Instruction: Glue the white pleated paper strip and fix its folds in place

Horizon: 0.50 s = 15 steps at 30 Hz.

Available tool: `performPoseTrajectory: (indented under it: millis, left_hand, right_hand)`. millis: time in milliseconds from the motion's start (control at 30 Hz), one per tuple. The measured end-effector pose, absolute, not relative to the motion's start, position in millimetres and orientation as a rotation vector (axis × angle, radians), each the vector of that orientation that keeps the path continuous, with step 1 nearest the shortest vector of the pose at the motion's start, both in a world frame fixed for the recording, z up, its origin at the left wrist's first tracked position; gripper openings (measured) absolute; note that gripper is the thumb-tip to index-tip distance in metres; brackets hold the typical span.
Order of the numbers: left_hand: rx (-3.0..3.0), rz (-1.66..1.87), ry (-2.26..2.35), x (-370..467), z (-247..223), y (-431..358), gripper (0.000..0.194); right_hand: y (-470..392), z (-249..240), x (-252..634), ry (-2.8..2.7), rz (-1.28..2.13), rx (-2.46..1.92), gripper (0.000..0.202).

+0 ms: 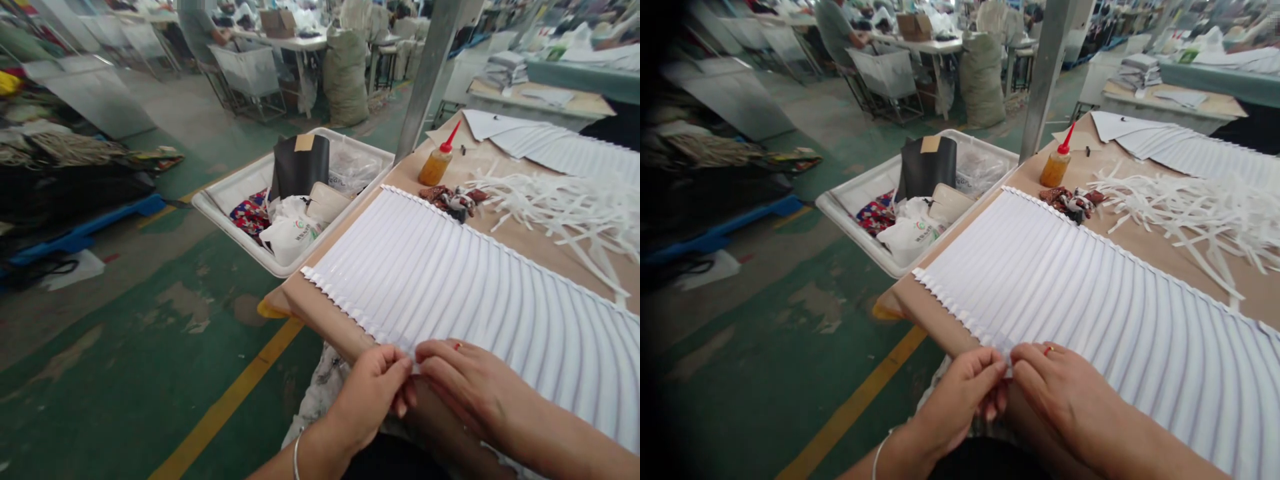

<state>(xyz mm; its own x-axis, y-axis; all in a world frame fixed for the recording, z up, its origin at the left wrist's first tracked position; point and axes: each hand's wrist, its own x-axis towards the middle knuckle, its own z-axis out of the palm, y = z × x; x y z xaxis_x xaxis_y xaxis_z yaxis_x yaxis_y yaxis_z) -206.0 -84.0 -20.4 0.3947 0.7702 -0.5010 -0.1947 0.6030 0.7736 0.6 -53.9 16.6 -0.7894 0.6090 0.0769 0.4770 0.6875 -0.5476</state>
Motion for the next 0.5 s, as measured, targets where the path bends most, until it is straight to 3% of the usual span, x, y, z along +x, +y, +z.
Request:
performPoseTrajectory:
  millis: [67, 200, 333, 500]
  left_hand:
    - [0.777, 0.698, 1.010, -212.2, -21.0, -89.7, 0.051]
    - [1.032, 0.880, 1.114, -220.3, -21.5, -98.6, 0.040]
    - [1.091, 0.929, 1.200, -221.7, -26.4, -97.8, 0.030]
    - [1.329, 0.977, 1.326, -231.5, -31.1, -95.3, 0.022]
  right_hand:
    - [-57.2, 15.4, -1.8, -2.485, 1.050, -1.054, 0.018]
    - [-46.1, 15.5, -5.2, -2.235, 1.431, -1.351, 0.033]
    - [-20.4, 8.4, -10.5, -2.244, 1.343, -1.429, 0.032]
    - [14.4, 2.7, -17.0, -2.466, 0.987, -1.428, 0.021]
